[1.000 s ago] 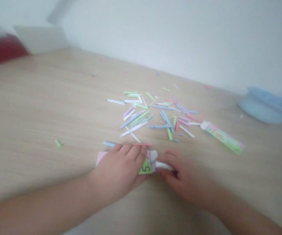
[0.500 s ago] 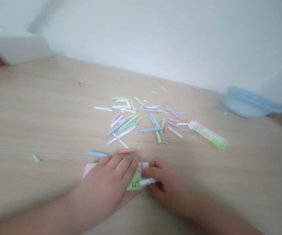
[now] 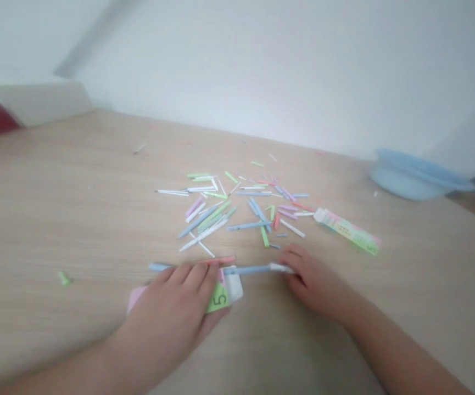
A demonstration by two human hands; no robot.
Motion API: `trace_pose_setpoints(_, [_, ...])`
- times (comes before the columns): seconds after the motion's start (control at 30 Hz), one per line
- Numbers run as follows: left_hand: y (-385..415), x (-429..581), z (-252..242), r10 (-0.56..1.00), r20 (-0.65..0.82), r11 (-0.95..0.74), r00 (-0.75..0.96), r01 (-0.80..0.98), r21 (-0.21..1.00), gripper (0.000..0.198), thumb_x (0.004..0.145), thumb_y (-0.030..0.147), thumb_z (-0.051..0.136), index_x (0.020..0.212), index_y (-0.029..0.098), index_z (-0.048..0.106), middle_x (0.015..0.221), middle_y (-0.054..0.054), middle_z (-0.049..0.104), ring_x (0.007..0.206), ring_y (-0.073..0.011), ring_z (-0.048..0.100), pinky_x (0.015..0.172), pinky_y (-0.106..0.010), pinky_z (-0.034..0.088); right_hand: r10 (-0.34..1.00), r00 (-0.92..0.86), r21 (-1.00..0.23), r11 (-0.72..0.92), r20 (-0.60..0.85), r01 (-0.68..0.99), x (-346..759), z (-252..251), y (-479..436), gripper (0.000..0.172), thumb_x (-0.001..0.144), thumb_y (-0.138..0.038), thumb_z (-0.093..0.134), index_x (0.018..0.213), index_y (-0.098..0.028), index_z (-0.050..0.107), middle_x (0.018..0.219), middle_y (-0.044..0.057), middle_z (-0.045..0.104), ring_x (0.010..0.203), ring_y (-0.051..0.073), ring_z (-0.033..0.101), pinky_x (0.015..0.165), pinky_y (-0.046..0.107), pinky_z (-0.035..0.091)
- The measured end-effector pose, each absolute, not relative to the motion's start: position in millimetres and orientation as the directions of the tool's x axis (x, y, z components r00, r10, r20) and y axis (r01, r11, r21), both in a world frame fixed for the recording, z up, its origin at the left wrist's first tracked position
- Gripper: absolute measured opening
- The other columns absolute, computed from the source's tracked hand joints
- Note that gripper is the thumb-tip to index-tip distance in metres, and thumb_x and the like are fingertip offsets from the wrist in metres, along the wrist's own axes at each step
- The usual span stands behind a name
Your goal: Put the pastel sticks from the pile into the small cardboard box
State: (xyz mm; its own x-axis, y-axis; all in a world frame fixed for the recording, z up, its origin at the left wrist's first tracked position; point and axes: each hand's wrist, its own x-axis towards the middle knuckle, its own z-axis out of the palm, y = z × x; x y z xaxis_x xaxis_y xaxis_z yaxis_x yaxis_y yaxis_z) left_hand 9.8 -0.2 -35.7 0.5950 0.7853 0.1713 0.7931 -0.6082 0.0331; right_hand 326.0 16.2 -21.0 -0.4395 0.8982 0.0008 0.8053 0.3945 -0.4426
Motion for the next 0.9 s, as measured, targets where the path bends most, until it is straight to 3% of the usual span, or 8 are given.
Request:
trace_pose_setpoints(0.07, [0,10,-36,0.787,0.162,-0.608,0.595,0.793,0.043,0.052,0.101,0.052,0.058,0.144,0.021,0.061,0.134,-0.011,0.071,0.117,-0.0336,0.067,0.095,-0.051,0.054,0.922,-0.385,-0.468,0.358,0.041,0.808,338,-27,23,0.013,0.102,-0.022,0.051,0.103,-0.022,0.064,0.109,0.008,0.065,0.1,0.025,0.061,0.092,0.039,0.049])
trace_pose_setpoints(0.2, [0,11,-35,0.797,0.15,-0.598,0.585,0.8,0.053,0.052,0.102,0.051,0.057,0.144,0.021,0.061,0.135,-0.012,0.07,0.118,-0.0338,0.066,0.095,-0.05,0.054,0.952,-0.306,-0.536,0.259,0.002,0.803,337,-35,24,0.027,0.108,-0.041,0.045,0.102,-0.023,0.064,0.101,0.007,0.068,0.093,0.024,0.061,0.086,0.039,0.049])
trace_pose_setpoints(0.33, [0,12,-32,0.803,0.132,-0.593,0.581,0.802,0.07,0.05,0.102,0.05,0.057,0.142,0.021,0.063,0.134,-0.012,0.07,0.117,-0.0334,0.067,0.095,-0.05,0.055,0.978,-0.208,-0.593,0.174,0.011,0.786,334,-33,22,0.038,0.106,-0.05,0.047,0.087,-0.022,0.063,0.082,0.002,0.065,0.079,0.022,0.058,0.074,0.035,0.045])
trace_pose_setpoints(0.43, [1,13,-30,0.803,0.112,-0.595,0.586,0.8,0.078,0.047,0.102,0.049,0.056,0.14,0.021,0.064,0.134,-0.013,0.07,0.118,-0.0348,0.066,0.094,-0.051,0.056,0.998,-0.028,-0.698,0.062,0.06,0.713,340,-31,26,0.042,0.098,-0.056,0.057,0.075,-0.022,0.062,0.069,0.0,0.056,0.07,0.02,0.051,0.065,0.032,0.039])
trace_pose_setpoints(0.57, [1,13,-29,0.806,0.092,-0.591,0.584,0.804,0.075,0.053,0.102,0.048,0.056,0.147,0.02,0.059,0.136,-0.013,0.069,0.118,-0.0349,0.066,0.095,-0.052,0.056,0.989,0.149,-0.82,-0.082,0.005,0.566,345,-34,31,0.047,0.092,-0.066,0.06,0.078,-0.021,0.065,0.065,-0.001,0.055,0.059,0.017,0.048,0.055,0.03,0.036])
trace_pose_setpoints(0.7, [0,13,-30,0.81,0.098,-0.585,0.578,0.808,0.072,0.055,0.102,0.048,0.056,0.149,0.02,0.057,0.138,-0.014,0.068,0.119,-0.0349,0.066,0.096,-0.052,0.055,0.983,0.158,-0.884,-0.153,-0.091,0.443,339,-39,31,0.052,0.091,-0.07,0.058,0.079,-0.02,0.064,0.06,-0.003,0.052,0.048,0.013,0.042,0.046,0.026,0.03])
trace_pose_setpoints(0.9, [0,12,-31,0.808,0.105,-0.588,0.58,0.804,0.091,0.058,0.103,0.048,0.055,0.153,0.018,0.053,0.139,-0.014,0.068,0.12,-0.0341,0.065,0.097,-0.051,0.055,0.982,0.091,-0.936,-0.183,-0.163,0.301,328,-41,29,0.049,0.088,-0.068,0.064,0.079,-0.02,0.065,0.05,-0.008,0.04,0.045,0.011,0.036,0.044,0.024,0.026])
